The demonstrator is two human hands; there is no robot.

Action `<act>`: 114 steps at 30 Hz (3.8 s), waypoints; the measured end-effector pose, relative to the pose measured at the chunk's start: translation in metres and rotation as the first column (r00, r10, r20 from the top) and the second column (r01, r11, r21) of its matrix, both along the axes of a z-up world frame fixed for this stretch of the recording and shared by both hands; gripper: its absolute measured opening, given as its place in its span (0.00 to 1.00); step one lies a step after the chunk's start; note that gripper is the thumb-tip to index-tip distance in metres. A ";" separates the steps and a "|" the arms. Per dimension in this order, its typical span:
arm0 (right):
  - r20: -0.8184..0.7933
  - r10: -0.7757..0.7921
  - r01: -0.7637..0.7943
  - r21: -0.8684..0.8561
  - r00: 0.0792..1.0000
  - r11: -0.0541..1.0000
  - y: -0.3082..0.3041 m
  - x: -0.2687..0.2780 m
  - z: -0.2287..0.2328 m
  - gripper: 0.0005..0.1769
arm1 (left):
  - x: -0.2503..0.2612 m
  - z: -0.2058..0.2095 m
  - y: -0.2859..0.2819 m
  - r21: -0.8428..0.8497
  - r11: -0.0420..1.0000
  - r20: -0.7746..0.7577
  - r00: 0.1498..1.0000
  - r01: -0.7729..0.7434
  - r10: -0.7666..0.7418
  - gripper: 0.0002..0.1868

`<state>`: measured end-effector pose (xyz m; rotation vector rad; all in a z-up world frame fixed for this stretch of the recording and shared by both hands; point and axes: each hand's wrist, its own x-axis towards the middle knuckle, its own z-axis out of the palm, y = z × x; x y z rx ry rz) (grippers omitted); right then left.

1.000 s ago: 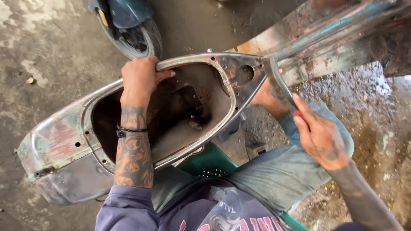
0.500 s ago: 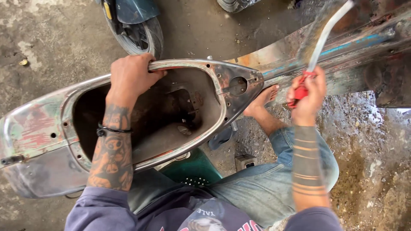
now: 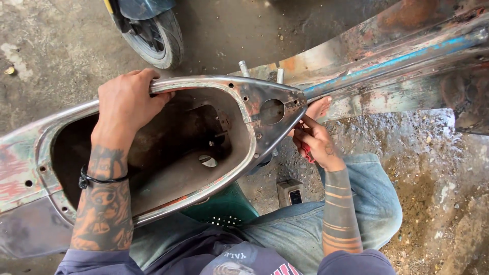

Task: The person scrubs the interior and edges of a large, hollow metal part using a wire brush. They hold the part steady with one hand while scrubbing with the other, occasionally reaching inside to remove debris.

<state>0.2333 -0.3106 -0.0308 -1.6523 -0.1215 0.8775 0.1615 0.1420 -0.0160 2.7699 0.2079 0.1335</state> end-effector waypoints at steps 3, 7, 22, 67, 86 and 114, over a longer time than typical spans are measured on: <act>-0.045 -0.092 0.090 -0.045 0.995 0.995 -0.006 -0.001 0.009 0.31 | 0.000 0.002 -0.002 0.032 0.999 -0.050 0.999 -0.018 0.019 0.21; -0.155 -0.003 -0.011 -0.089 0.988 0.996 -0.020 0.004 0.007 0.33 | 0.000 0.003 0.001 0.027 1.000 -0.022 1.000 -0.014 0.014 0.22; 0.205 0.225 -0.166 -0.269 0.953 0.949 -0.002 -0.013 -0.117 0.05 | -0.001 0.002 -0.001 0.012 1.000 -0.036 0.999 -0.020 0.020 0.21; 0.447 -0.007 0.193 -0.371 0.895 0.908 -0.050 0.004 0.017 0.28 | -0.005 0.014 -0.001 0.098 0.993 -0.110 0.991 -0.059 0.070 0.22; 0.945 0.209 0.637 -0.323 0.249 0.700 -0.111 0.049 0.079 0.18 | 0.004 0.010 0.001 0.044 0.998 -0.120 0.991 -0.055 0.060 0.25; 0.759 0.644 0.597 -0.563 0.099 0.571 -0.135 0.077 0.149 0.20 | 0.003 -0.002 0.006 -0.003 0.998 -0.121 0.990 -0.067 0.067 0.26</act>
